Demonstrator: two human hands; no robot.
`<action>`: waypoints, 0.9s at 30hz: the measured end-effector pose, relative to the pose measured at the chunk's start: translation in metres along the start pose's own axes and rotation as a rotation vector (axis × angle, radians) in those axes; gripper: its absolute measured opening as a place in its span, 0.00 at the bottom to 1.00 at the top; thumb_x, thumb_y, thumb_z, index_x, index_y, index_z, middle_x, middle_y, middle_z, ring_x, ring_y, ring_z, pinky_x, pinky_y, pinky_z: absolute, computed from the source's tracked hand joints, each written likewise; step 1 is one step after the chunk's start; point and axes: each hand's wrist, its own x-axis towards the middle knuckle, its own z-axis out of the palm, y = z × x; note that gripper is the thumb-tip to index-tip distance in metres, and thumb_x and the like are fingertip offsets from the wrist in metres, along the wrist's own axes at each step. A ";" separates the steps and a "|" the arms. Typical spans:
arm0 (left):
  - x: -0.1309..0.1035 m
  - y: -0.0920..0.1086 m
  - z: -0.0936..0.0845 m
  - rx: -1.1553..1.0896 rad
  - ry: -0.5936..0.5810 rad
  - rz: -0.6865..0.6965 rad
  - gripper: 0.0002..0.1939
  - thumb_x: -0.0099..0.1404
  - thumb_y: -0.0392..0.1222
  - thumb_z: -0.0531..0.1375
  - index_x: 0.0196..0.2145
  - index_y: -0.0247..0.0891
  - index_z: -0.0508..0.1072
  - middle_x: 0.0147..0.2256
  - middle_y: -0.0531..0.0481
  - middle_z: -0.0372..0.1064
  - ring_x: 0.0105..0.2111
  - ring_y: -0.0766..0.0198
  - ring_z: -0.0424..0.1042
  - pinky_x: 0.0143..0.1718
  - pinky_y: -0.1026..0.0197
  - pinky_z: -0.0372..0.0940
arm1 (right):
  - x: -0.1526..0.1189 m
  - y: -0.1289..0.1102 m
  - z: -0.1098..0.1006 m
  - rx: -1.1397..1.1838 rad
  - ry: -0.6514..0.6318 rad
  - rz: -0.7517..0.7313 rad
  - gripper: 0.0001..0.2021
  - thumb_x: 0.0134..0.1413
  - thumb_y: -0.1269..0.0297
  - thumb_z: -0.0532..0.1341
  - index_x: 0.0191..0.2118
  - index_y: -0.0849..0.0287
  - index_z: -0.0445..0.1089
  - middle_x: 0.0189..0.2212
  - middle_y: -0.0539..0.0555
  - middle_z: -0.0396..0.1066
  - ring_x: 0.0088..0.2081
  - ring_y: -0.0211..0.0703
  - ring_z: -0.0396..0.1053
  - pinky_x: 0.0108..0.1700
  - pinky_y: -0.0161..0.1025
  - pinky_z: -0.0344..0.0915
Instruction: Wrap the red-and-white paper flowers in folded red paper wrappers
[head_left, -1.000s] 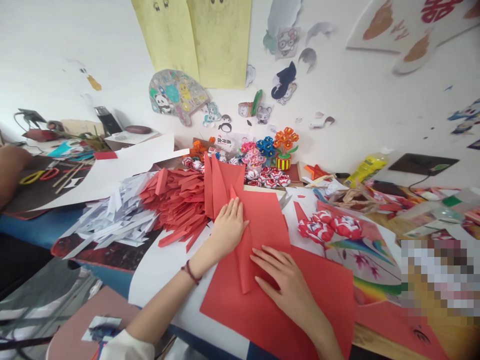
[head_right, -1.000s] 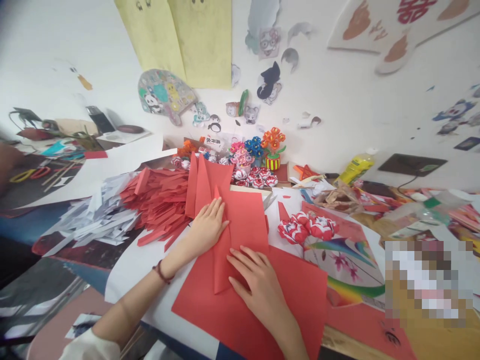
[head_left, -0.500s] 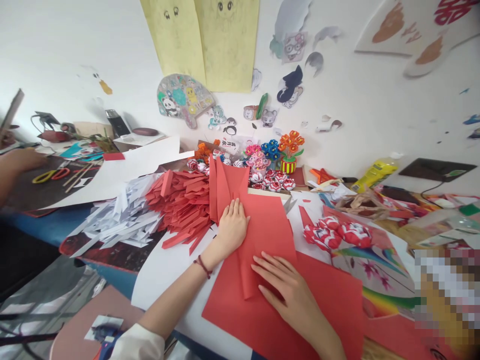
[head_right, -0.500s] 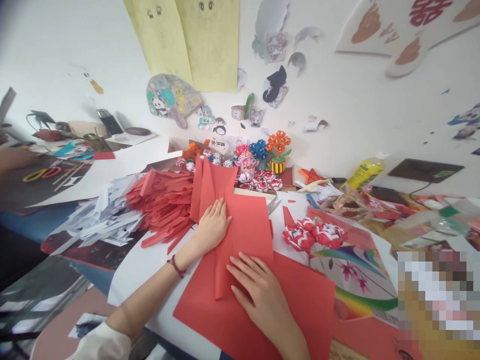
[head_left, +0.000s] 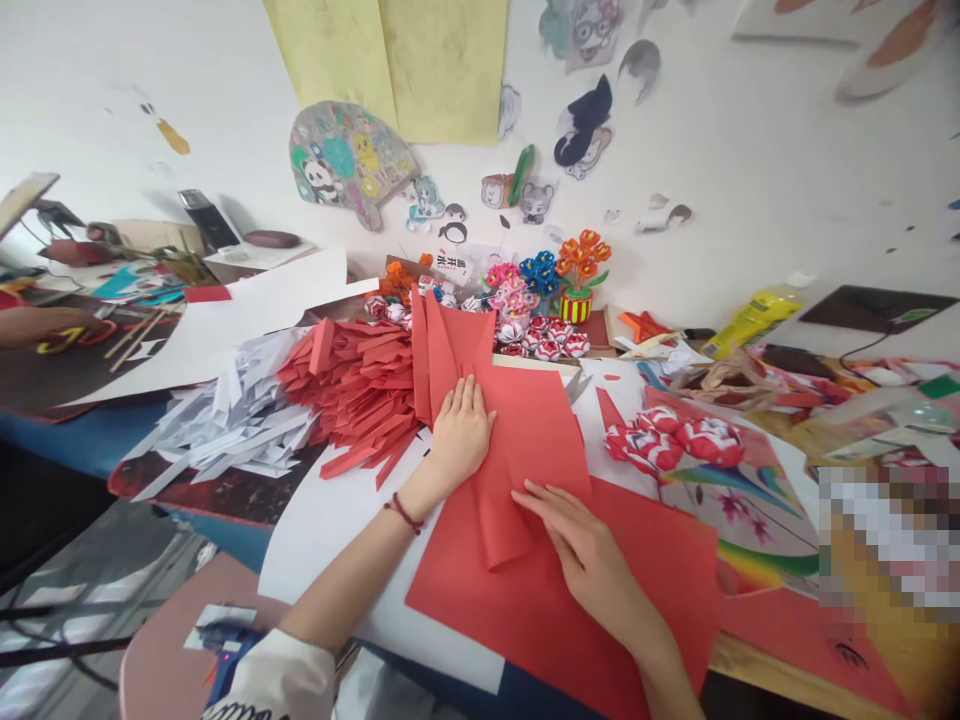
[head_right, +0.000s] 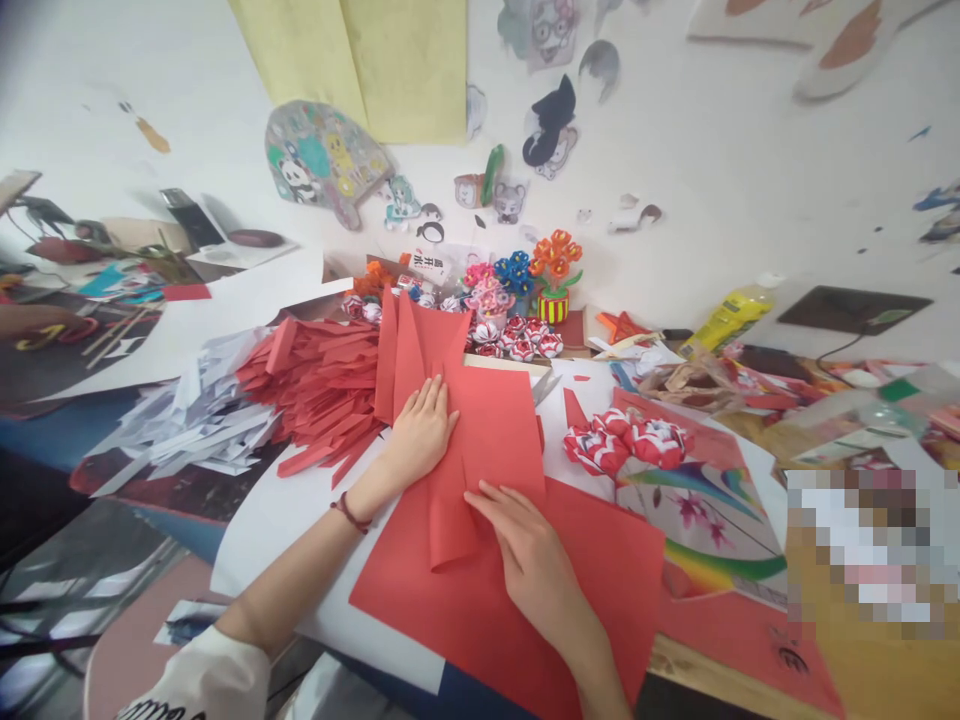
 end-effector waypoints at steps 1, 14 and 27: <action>0.000 0.000 0.001 -0.001 -0.001 0.001 0.27 0.75 0.42 0.45 0.64 0.19 0.58 0.66 0.25 0.50 0.67 0.46 0.52 0.65 0.47 0.53 | -0.001 0.000 -0.001 0.039 0.024 0.035 0.25 0.66 0.74 0.47 0.62 0.46 0.64 0.61 0.51 0.66 0.64 0.44 0.61 0.63 0.51 0.64; 0.000 0.000 0.002 -0.011 -0.002 0.007 0.27 0.75 0.41 0.44 0.64 0.19 0.57 0.66 0.26 0.49 0.68 0.46 0.50 0.65 0.46 0.52 | -0.018 -0.056 0.017 -0.482 0.372 -0.565 0.15 0.63 0.72 0.57 0.53 0.59 0.72 0.54 0.54 0.73 0.61 0.45 0.65 0.61 0.36 0.66; 0.002 -0.001 0.003 -0.026 -0.014 0.008 0.27 0.74 0.42 0.45 0.64 0.19 0.58 0.67 0.27 0.49 0.68 0.46 0.50 0.66 0.47 0.51 | -0.019 -0.082 0.089 -0.523 0.440 -0.049 0.30 0.63 0.77 0.52 0.70 0.64 0.50 0.57 0.63 0.69 0.53 0.58 0.73 0.50 0.50 0.74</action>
